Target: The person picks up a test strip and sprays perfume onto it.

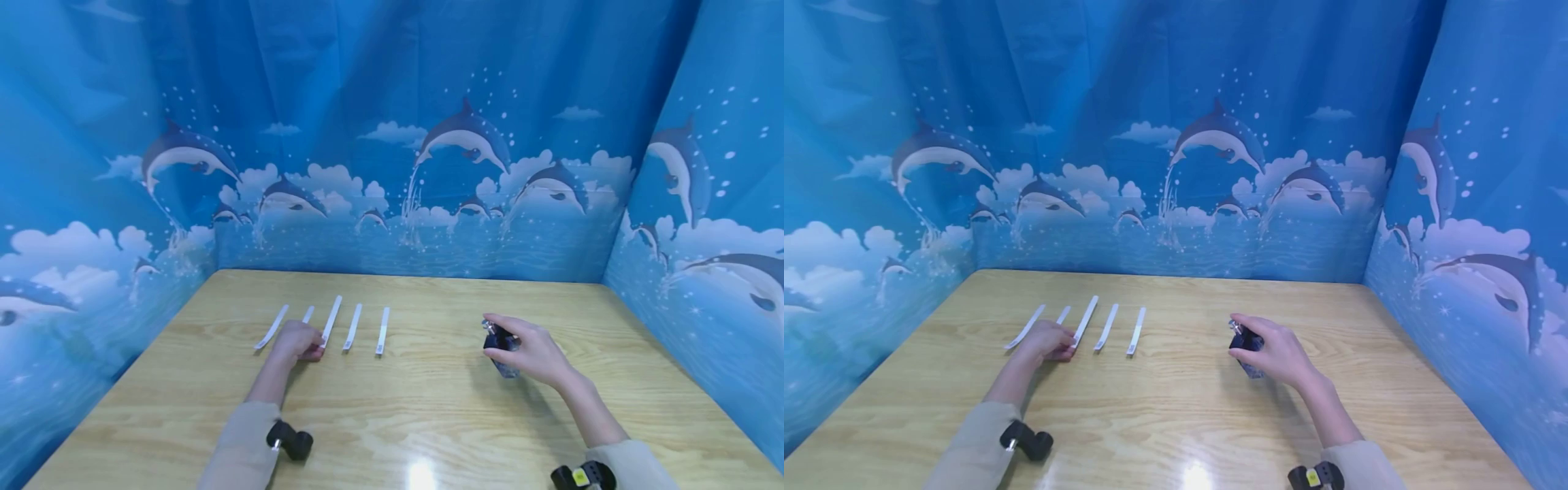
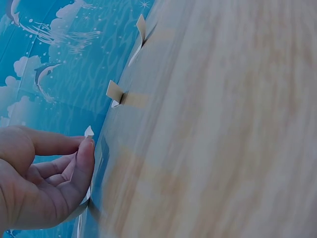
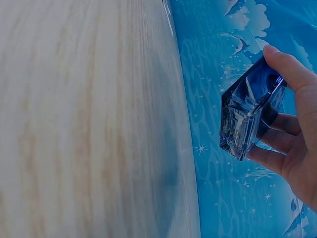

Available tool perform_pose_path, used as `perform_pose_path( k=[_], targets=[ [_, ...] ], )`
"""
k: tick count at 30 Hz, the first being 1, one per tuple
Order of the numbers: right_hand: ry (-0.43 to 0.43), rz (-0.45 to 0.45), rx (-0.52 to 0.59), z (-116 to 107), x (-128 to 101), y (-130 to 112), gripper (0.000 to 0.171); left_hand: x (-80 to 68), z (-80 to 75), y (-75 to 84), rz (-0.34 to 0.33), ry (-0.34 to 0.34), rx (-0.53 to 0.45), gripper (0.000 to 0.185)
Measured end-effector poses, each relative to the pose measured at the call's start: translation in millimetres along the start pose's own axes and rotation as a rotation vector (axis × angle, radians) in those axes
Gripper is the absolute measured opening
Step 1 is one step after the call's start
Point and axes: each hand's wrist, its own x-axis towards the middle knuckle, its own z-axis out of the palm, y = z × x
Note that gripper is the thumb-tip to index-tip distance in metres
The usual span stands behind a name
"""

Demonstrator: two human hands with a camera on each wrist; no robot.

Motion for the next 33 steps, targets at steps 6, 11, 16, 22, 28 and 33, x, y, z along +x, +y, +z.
perform_pose_path(
  k=[6, 11, 16, 22, 28, 33],
  targets=[
    [-0.002, 0.015, -0.003, -0.5, 1.5, -0.9, 0.059, -2.0, -1.3, 1.1, 0.009, -0.015, -0.009, 0.029],
    [0.000, 0.020, -0.003, -2.4, 2.2, -2.2, 0.059, -3.1, -2.0, 2.5, 0.016, -0.030, -0.016, 0.029],
    [-0.001, 0.018, 0.002, -2.7, 2.5, -2.0, 0.058, -3.3, -2.4, 3.6, 0.018, -0.031, -0.017, 0.031],
    [-0.002, 0.015, 0.005, -1.6, 2.4, -0.8, 0.059, -2.4, -1.7, 3.5, 0.037, -0.038, -0.029, 0.030],
    [-0.002, 0.017, 0.006, -1.9, 2.0, -1.3, 0.059, -4.2, 0.8, 6.6, 0.078, -0.071, -0.043, 0.031],
    [0.004, 0.015, 0.013, -1.9, 2.4, -0.6, 0.059, -6.5, 3.1, 10.0, 0.103, -0.093, -0.056, 0.029]
  ],
)
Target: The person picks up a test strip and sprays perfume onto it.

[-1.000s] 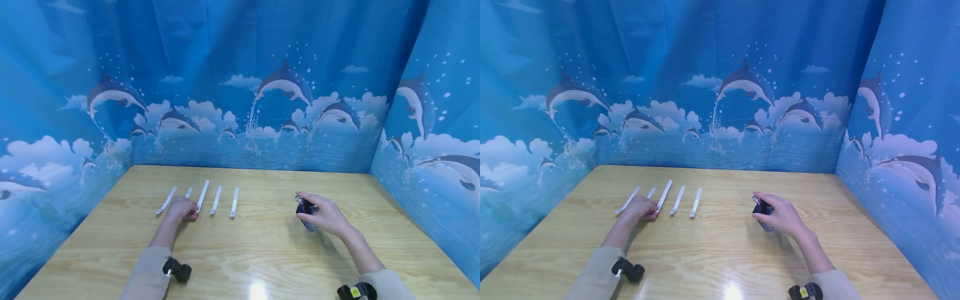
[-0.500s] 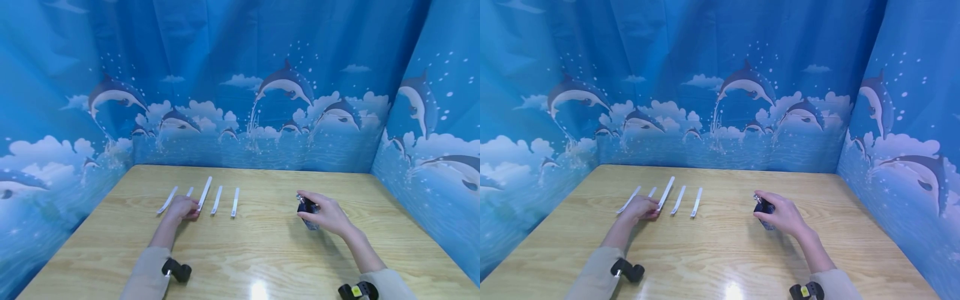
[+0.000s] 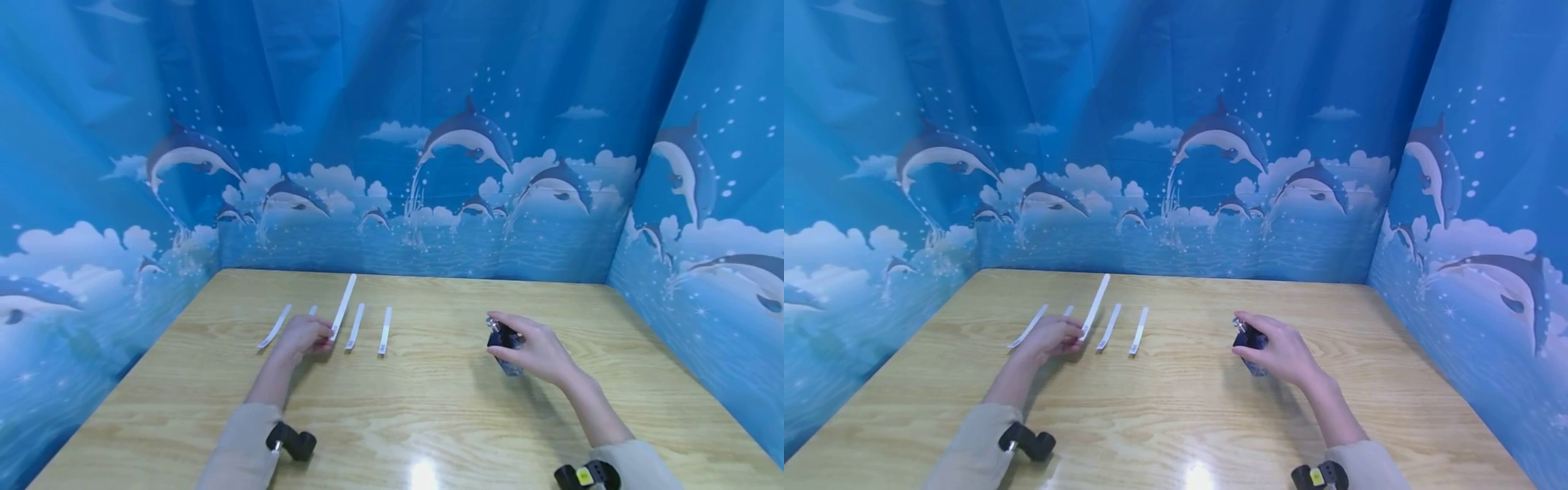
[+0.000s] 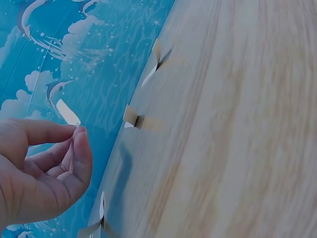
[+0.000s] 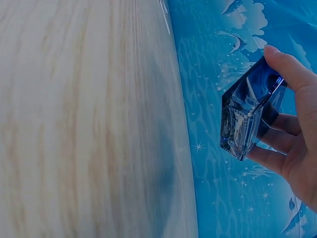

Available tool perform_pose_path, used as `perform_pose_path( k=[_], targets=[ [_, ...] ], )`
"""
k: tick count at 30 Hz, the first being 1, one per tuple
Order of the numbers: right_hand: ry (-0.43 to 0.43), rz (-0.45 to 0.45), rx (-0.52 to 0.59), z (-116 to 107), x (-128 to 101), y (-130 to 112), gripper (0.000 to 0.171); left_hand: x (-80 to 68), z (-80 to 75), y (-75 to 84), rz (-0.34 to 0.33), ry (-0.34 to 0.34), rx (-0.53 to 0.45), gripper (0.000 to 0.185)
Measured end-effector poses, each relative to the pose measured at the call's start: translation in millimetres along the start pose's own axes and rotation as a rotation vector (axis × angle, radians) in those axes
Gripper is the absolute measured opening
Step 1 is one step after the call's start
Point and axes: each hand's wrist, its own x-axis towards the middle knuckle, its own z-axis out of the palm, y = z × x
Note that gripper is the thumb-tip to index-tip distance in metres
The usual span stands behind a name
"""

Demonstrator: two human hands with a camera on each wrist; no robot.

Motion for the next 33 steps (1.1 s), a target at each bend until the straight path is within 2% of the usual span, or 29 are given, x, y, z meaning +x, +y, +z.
perform_pose_path(
  k=[6, 17, 23, 33],
  targets=[
    [-0.007, 0.011, 0.007, -1.2, -1.0, 0.6, 0.060, -2.5, 5.7, 4.4, -0.006, -0.008, 0.008, 0.028],
    [-0.009, 0.004, 0.018, -3.7, -1.5, 0.4, 0.060, -4.0, 16.7, 8.3, 0.025, -0.075, -0.010, 0.023],
    [-0.012, 0.014, 0.024, -2.7, -2.3, -0.7, 0.059, -4.1, 24.9, 7.8, 0.054, -0.135, 0.017, 0.022],
    [-0.020, 0.044, 0.024, -4.0, 1.8, -3.7, 0.061, -7.0, 39.1, 13.4, 0.055, -0.163, 0.075, 0.023]
  ],
)
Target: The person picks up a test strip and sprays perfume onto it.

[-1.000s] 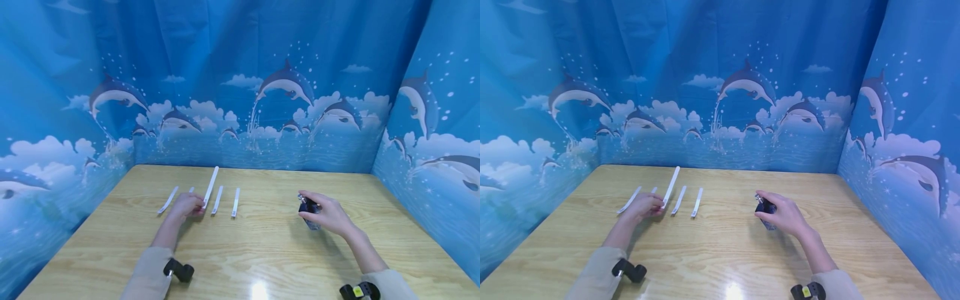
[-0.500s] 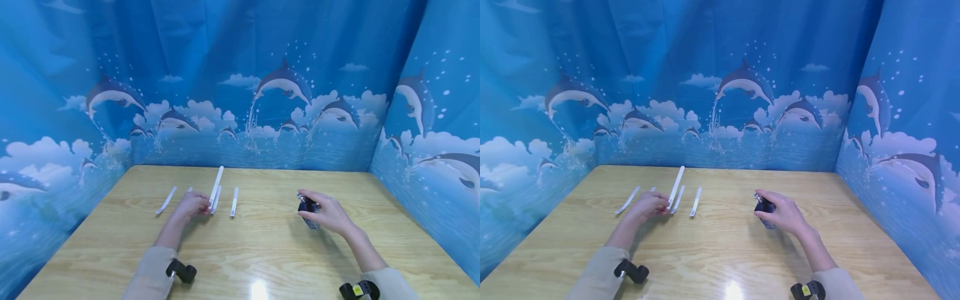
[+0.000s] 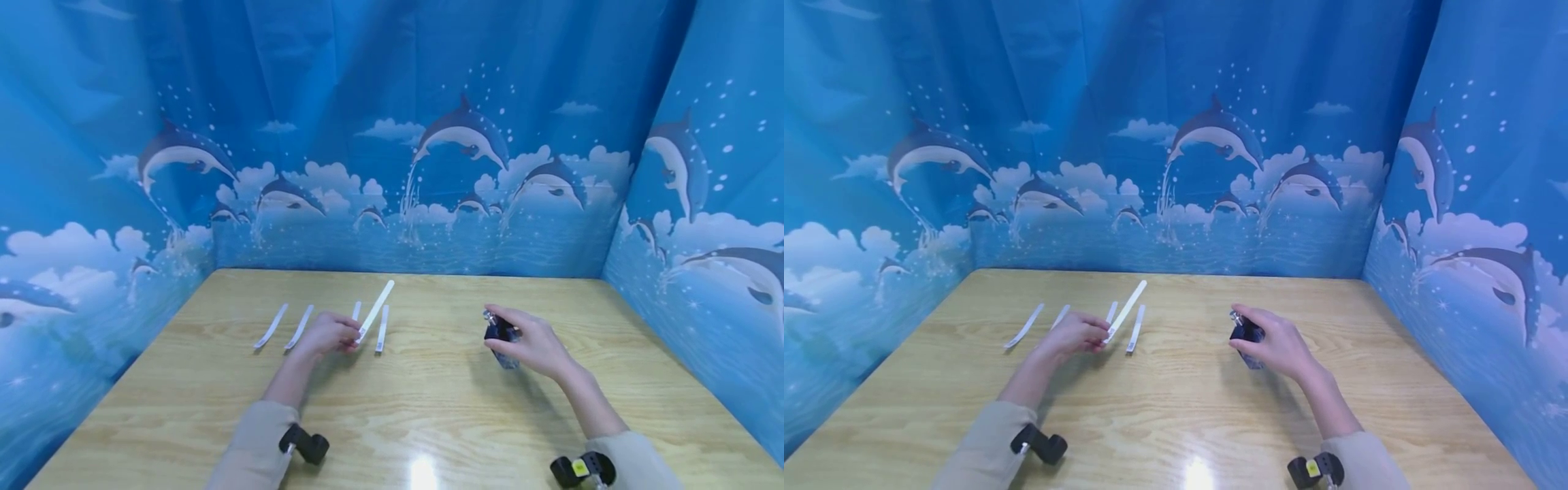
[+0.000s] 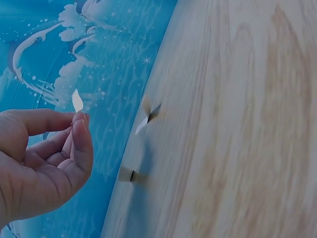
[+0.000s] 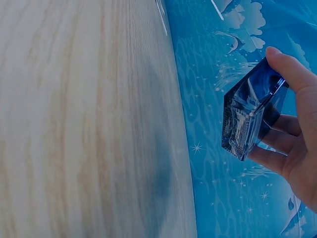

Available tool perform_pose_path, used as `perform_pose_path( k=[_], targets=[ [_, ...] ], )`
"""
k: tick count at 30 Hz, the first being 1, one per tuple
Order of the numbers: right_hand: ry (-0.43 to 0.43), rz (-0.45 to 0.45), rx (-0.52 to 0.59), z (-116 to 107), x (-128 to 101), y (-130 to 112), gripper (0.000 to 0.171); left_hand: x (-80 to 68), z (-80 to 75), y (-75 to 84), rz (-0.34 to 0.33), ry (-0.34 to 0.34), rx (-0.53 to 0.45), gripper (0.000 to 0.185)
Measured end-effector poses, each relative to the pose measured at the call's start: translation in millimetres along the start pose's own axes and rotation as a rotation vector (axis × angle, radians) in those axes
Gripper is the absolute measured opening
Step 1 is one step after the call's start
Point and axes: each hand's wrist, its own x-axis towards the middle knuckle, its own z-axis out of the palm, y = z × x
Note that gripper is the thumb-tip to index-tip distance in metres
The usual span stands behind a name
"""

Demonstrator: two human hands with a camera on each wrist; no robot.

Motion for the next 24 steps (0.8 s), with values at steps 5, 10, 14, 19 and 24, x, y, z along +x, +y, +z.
perform_pose_path(
  k=[5, 10, 14, 19, 24],
  targets=[
    [-0.009, 0.015, -0.001, -1.7, 0.9, -1.3, 0.064, -0.8, 6.9, 4.6, -0.009, -0.023, 0.016, 0.025],
    [-0.008, -0.007, 0.020, -1.5, 1.0, -0.8, 0.061, -1.7, 14.0, 7.4, -0.004, -0.041, 0.046, 0.024],
    [0.010, -0.040, 0.026, -0.5, 1.7, 1.2, 0.058, -2.8, 19.2, 8.5, -0.008, -0.042, 0.061, 0.021],
    [0.043, -0.080, 0.000, 1.0, 1.4, 2.7, 0.058, -3.7, 25.0, 10.3, 0.005, -0.072, 0.088, 0.021],
    [0.056, -0.086, -0.006, 1.4, 0.7, 2.4, 0.057, -6.3, 30.9, 11.5, 0.037, -0.094, 0.111, 0.019]
  ],
)
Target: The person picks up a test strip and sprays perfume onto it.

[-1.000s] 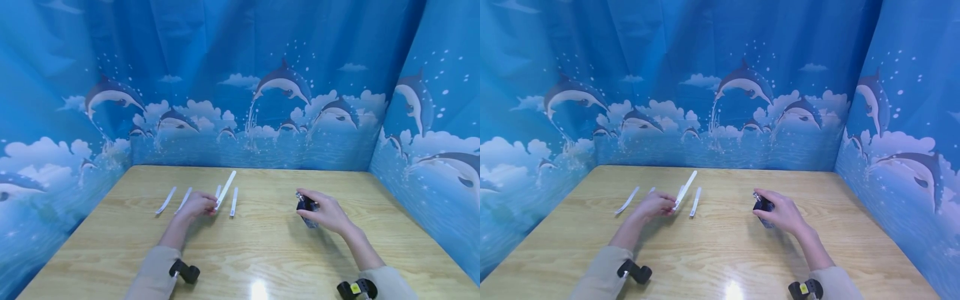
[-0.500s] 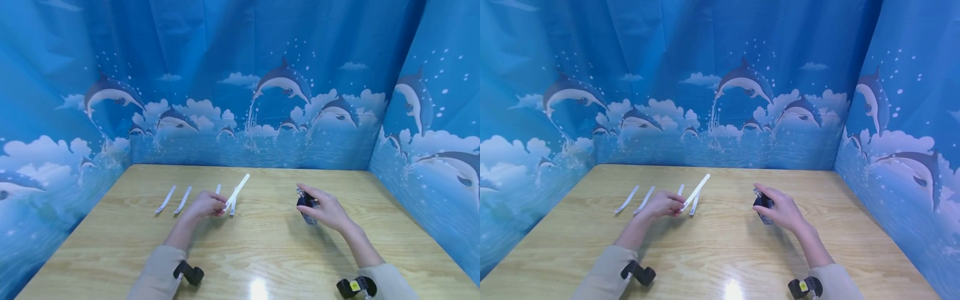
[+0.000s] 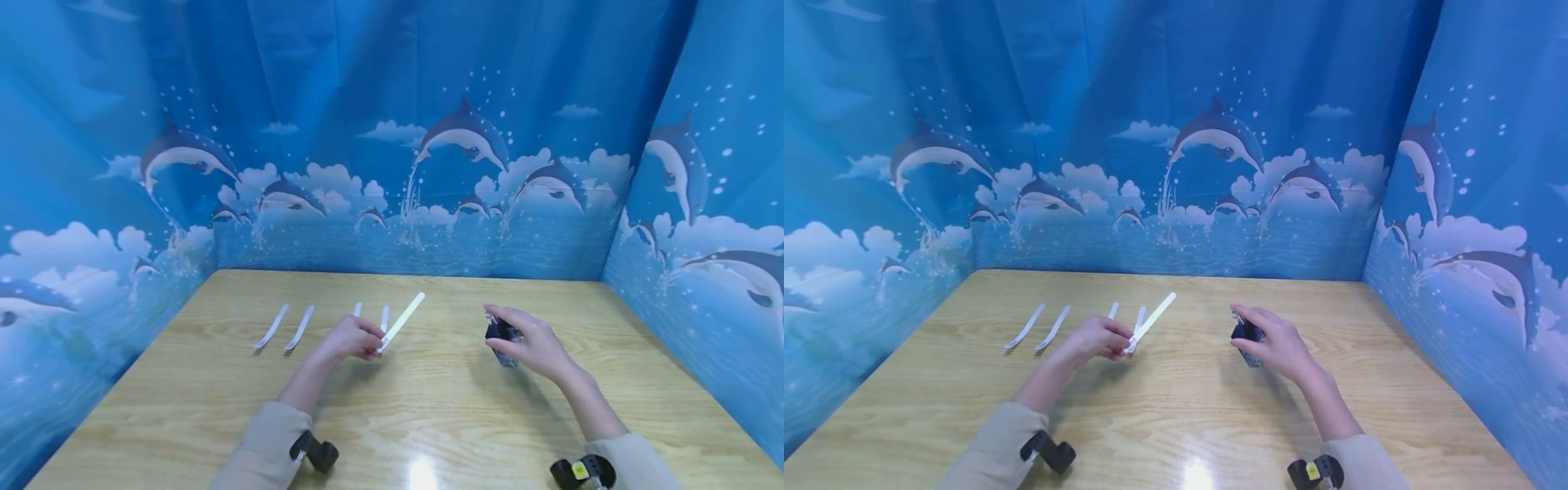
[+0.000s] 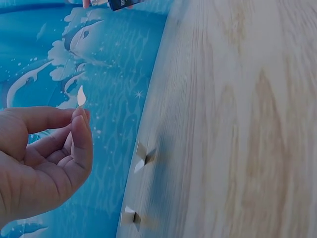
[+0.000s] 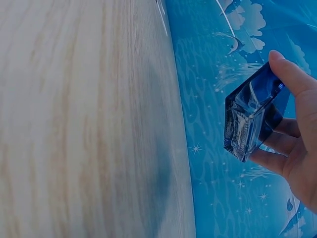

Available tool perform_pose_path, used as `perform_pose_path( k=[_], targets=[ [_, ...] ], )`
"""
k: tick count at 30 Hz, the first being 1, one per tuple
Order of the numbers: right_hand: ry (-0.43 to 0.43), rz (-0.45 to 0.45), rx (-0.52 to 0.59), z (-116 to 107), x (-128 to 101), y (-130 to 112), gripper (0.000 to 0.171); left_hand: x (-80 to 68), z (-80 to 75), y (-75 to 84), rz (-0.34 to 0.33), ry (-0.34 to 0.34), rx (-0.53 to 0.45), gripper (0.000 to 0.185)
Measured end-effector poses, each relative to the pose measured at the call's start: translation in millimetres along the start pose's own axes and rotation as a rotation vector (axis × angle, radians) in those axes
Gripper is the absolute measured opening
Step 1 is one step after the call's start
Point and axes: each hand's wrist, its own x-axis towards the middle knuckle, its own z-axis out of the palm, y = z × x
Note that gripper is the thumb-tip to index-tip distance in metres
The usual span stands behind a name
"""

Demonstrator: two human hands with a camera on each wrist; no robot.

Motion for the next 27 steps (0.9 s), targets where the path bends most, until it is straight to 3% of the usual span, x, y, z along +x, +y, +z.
perform_pose_path(
  k=[8, 19, 27],
  targets=[
    [0.015, -0.026, -0.014, 0.2, 0.4, 0.4, 0.056, -1.7, 14.0, 3.9, 0.013, -0.069, 0.008, 0.021],
    [0.014, -0.023, -0.039, 2.3, 1.0, -0.4, 0.055, -6.3, 28.6, 7.3, 0.045, -0.117, -0.013, 0.021],
    [0.012, -0.029, -0.041, 3.5, 2.0, -1.2, 0.055, -9.4, 37.4, 10.7, 0.055, -0.146, 0.031, 0.020]
  ],
)
